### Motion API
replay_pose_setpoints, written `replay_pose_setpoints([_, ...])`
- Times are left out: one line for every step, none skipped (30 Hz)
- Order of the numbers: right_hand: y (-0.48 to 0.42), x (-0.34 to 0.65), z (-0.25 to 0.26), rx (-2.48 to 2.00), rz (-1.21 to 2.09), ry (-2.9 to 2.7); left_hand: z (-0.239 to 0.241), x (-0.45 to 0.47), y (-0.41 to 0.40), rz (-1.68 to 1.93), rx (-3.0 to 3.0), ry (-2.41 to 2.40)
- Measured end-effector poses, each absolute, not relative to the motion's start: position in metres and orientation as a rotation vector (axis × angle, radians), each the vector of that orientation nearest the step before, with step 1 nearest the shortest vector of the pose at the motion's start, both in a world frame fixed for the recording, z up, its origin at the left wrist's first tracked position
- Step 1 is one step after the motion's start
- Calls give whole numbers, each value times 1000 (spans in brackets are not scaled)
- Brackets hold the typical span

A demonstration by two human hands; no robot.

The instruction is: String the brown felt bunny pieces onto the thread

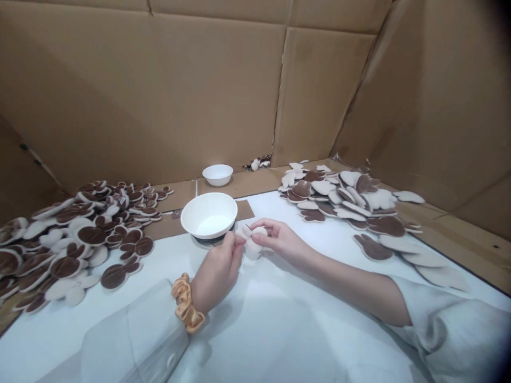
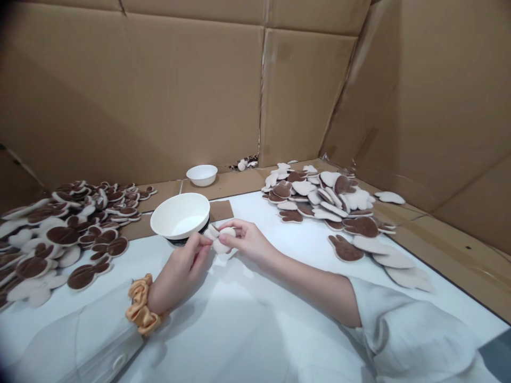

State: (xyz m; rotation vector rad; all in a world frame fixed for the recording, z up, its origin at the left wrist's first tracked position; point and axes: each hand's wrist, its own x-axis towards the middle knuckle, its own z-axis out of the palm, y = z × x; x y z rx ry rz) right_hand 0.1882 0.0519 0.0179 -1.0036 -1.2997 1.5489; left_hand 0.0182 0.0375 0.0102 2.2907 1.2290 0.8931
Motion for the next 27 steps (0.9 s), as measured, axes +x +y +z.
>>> replay_pose_setpoints([50, 187, 17, -973, 1587, -1235, 11, 18, 38, 896, 2254, 1228])
replay_pose_setpoints([49, 186, 16, -948, 1621, -1177, 11, 18, 38, 893, 2212, 1228])
replay_pose_setpoints([48, 184, 15, -932, 1644, -1130, 11, 19, 38, 888, 2166, 1224])
replay_pose_setpoints([47, 183, 15, -925, 1655, -1098, 11, 19, 39, 880, 2115, 1218])
replay_pose_setpoints([47, 183, 14, -924, 1654, -1080, 11, 19, 39, 874, 2065, 1210])
replay_pose_setpoints([46, 182, 13, -929, 1641, -1075, 10, 19, 38, 870, 2024, 1205])
replay_pose_setpoints([47, 182, 12, -945, 1617, -1084, 10, 19, 38, 873, 2000, 1205])
replay_pose_setpoints([47, 181, 12, -973, 1580, -1102, 9, 19, 37, 882, 1999, 1208])
replay_pose_setpoints([47, 181, 11, -1008, 1535, -1129, 9, 20, 36, 894, 2017, 1213])
replay_pose_setpoints([48, 181, 10, -1044, 1484, -1167, 8, 20, 35, 910, 2046, 1218])
replay_pose_setpoints([48, 181, 10, -1078, 1428, -1212, 8, 20, 34, 925, 2079, 1218])
replay_pose_setpoints([48, 181, 10, -1103, 1373, -1258, 8, 20, 33, 940, 2109, 1214])
replay_pose_setpoints([48, 181, 9, -1120, 1325, -1301, 7, 20, 32, 951, 2131, 1210])
replay_pose_setpoints([48, 181, 9, -1133, 1287, -1343, 7, 20, 32, 962, 2145, 1208])
replay_pose_setpoints([47, 180, 9, -1141, 1256, -1383, 7, 20, 32, 973, 2155, 1208])
replay_pose_setpoints([47, 180, 8, -1145, 1228, -1422, 7, 20, 31, 978, 2162, 1209])
replay_pose_setpoints([47, 180, 7, -1148, 1201, -1459, 8, 20, 32, 978, 2167, 1211])
replay_pose_setpoints([46, 180, 6, -1152, 1173, -1495, 8, 20, 32, 977, 2173, 1216])
replay_pose_setpoints([46, 180, 5, -1155, 1145, -1528, 8, 20, 32, 971, 2180, 1219])
replay_pose_setpoints([45, 180, 4, -1156, 1126, -1554, 8, 20, 32, 964, 2190, 1219])
replay_pose_setpoints([45, 179, 3, -1158, 1119, -1569, 8, 20, 32, 952, 2203, 1214])
replay_pose_setpoints([45, 179, 3, -1161, 1126, -1573, 8, 20, 33, 942, 2221, 1200])
replay_pose_setpoints([45, 179, 3, -1161, 1145, -1564, 7, 20, 33, 934, 2245, 1179])
replay_pose_setpoints([45, 178, 4, -1161, 1172, -1545, 7, 19, 33, 924, 2273, 1158])
replay_pose_setpoints([45, 178, 5, -1165, 1204, -1516, 6, 19, 33, 914, 2302, 1145])
replay_pose_setpoints([46, 179, 7, -1170, 1240, -1476, 5, 18, 33, 905, 2326, 1143])
replay_pose_setpoints([46, 179, 9, -1175, 1282, -1431, 4, 17, 34, 897, 2344, 1152])
